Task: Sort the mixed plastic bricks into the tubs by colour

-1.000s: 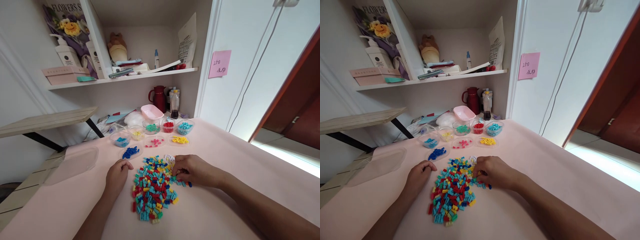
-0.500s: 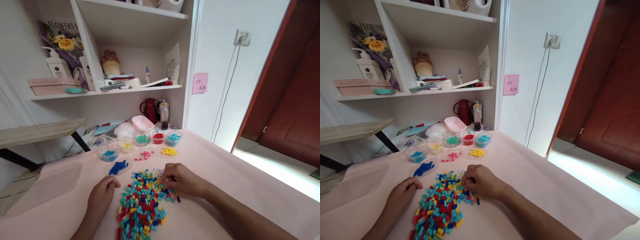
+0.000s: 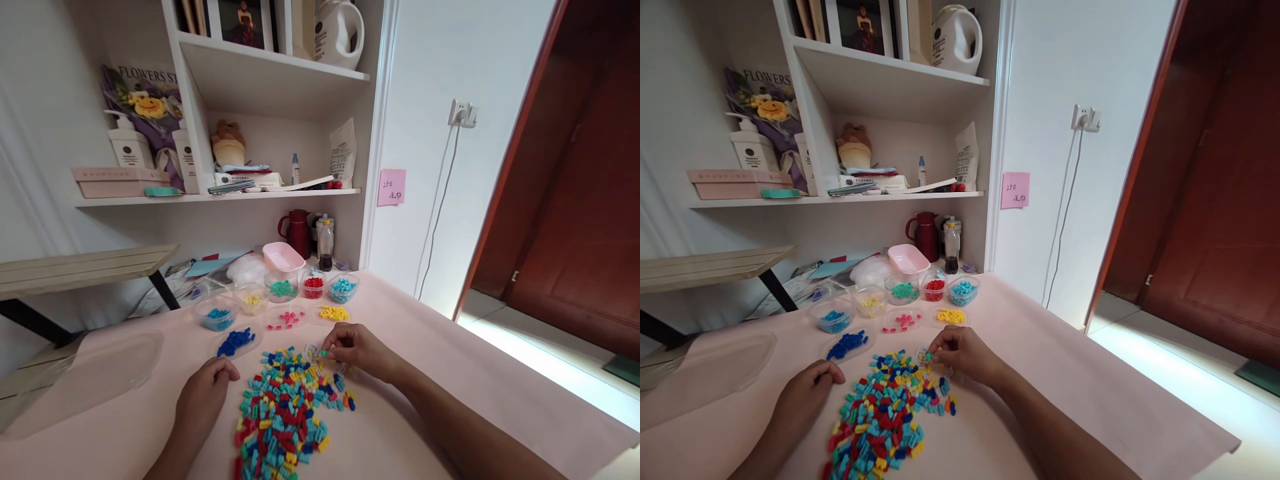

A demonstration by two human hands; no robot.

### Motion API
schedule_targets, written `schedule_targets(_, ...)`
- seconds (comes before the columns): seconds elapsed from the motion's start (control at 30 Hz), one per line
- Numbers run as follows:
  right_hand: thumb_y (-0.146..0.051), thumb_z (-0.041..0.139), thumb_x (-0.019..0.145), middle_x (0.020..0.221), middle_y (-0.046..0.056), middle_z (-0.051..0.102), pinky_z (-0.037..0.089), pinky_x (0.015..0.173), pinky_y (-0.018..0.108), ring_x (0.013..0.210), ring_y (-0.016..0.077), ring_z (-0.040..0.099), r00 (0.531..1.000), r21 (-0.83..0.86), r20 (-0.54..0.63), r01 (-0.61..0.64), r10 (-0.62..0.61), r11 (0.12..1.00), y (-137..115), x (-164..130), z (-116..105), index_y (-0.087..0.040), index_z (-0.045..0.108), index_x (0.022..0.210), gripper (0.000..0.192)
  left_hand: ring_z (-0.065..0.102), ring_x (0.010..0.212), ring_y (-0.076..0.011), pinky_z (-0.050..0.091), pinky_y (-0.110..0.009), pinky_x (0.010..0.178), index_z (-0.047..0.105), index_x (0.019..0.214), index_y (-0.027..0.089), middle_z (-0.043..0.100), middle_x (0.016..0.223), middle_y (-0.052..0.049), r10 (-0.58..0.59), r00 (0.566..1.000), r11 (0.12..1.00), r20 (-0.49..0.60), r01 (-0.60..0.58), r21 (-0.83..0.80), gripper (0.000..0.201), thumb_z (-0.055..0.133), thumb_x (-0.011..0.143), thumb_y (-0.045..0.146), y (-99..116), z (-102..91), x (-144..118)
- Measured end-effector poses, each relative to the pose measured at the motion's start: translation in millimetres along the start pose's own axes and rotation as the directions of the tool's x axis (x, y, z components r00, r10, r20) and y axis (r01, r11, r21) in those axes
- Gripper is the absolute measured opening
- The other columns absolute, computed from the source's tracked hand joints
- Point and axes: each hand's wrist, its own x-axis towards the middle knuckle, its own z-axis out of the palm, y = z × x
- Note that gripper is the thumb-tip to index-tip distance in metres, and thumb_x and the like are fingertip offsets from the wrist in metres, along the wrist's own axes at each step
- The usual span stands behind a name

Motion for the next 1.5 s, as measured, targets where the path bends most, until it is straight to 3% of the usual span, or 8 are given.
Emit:
schedule_targets(0.37,-0.039,0.070,0.071,0.068,0.000,0.057,0.038,0.054,0.023,0.060,0.0115,0.048,0.996,0.006,-0.048,-0.078,0.078,0.997,10,-2,1,-0.015,0.068,0.079,0.026,0.065,0.078,-0.0174,0.041,-0.023,0.065,0.064,0.063,0.025,0.072,0.078,0.003,0.017,1.000,0.998,-0.014,-0.017,-0.063,0.026,0.043,0.074,0.013,-1,2.2,-4)
schedule_targets(0.53,-0.041,0.070,0.068,0.061,-0.001,0.056,0.036,0.047,0.023,0.051,0.0100,0.045,0.990,-0.008,-0.049,-0.133,0.132,0.991,8,10,-1,-0.015,0.068,0.080,0.028,0.064,0.076,-0.0159,0.037,-0.023,0.063,0.064,0.062,0.023,0.071,0.078,0.002,0.008,0.999,0.997,-0.040,-0.011,-0.076,0.028,0.042,0.074,0.011,-1,4.2,-7)
schedule_targets(0.63,-0.041,0.071,0.064,0.054,-0.002,0.054,0.035,0.043,0.023,0.048,0.0103,0.044,0.979,-0.050,-0.182,-0.107,0.096,0.993,-6,39,-9,-0.014,0.070,0.077,0.030,0.063,0.076,-0.0155,0.036,-0.023,0.062,0.064,0.062,0.023,0.070,0.079,0.002,-0.003,0.999,0.996,-0.054,-0.002,-0.086,0.029,0.042,0.075,0.010,-1,5.2,-9)
schedule_targets(0.83,-0.046,0.064,0.069,0.060,0.001,0.059,0.036,0.046,0.025,0.049,0.0120,0.048,0.879,-0.100,-0.471,0.024,-0.068,0.995,-42,131,-14,-0.014,0.069,0.092,0.040,0.062,0.075,-0.0143,0.035,-0.023,0.063,0.063,0.058,0.022,0.070,0.078,0.002,-0.029,0.997,0.993,-0.070,0.021,-0.114,0.028,0.044,0.073,0.009,-1,7.1,-11)
schedule_targets(1.0,-0.037,0.062,0.070,0.079,0.005,0.065,0.045,0.054,0.027,0.062,0.0160,0.060,0.848,-0.119,-0.520,0.042,-0.099,0.992,-52,173,6,-0.016,0.065,0.105,0.042,0.062,0.075,-0.0133,0.037,-0.023,0.064,0.064,0.059,0.021,0.070,0.078,0.001,-0.040,0.996,0.989,-0.081,0.028,-0.146,0.029,0.043,0.074,0.008,-3,7.6,-12)
schedule_targets(1.13,-0.034,0.060,0.072,0.077,0.005,0.064,0.046,0.052,0.026,0.062,0.0166,0.063,0.885,-0.078,-0.462,0.023,-0.057,0.997,-44,153,19,-0.015,0.066,0.101,0.035,0.062,0.076,-0.0133,0.038,-0.022,0.065,0.065,0.060,0.021,0.070,0.079,0.001,-0.044,0.995,0.984,-0.087,0.028,-0.174,0.030,0.043,0.075,0.008,-6,8.0,-12)
schedule_targets(1.37,-0.047,0.061,0.076,0.070,0.001,0.059,0.040,0.046,0.024,0.053,0.0121,0.055,0.967,0.031,-0.254,0.007,0.001,1.000,-40,59,19,-0.016,0.067,0.092,0.036,0.062,0.074,-0.0138,0.038,-0.022,0.064,0.066,0.060,0.021,0.070,0.076,0.001,-0.046,0.994,0.976,-0.104,0.023,-0.217,0.029,0.044,0.073,0.007,-10,11.4,-8)
schedule_targets(1.5,-0.049,0.058,0.080,0.063,-0.003,0.052,0.035,0.044,0.023,0.046,0.0089,0.047,0.983,0.005,-0.169,-0.065,0.065,0.998,-29,23,13,-0.017,0.066,0.091,0.035,0.062,0.073,-0.0152,0.039,-0.023,0.065,0.065,0.059,0.022,0.070,0.075,0.001,-0.034,0.994,0.974,-0.107,0.009,-0.226,0.028,0.043,0.071,0.009,-11,10.4,-6)
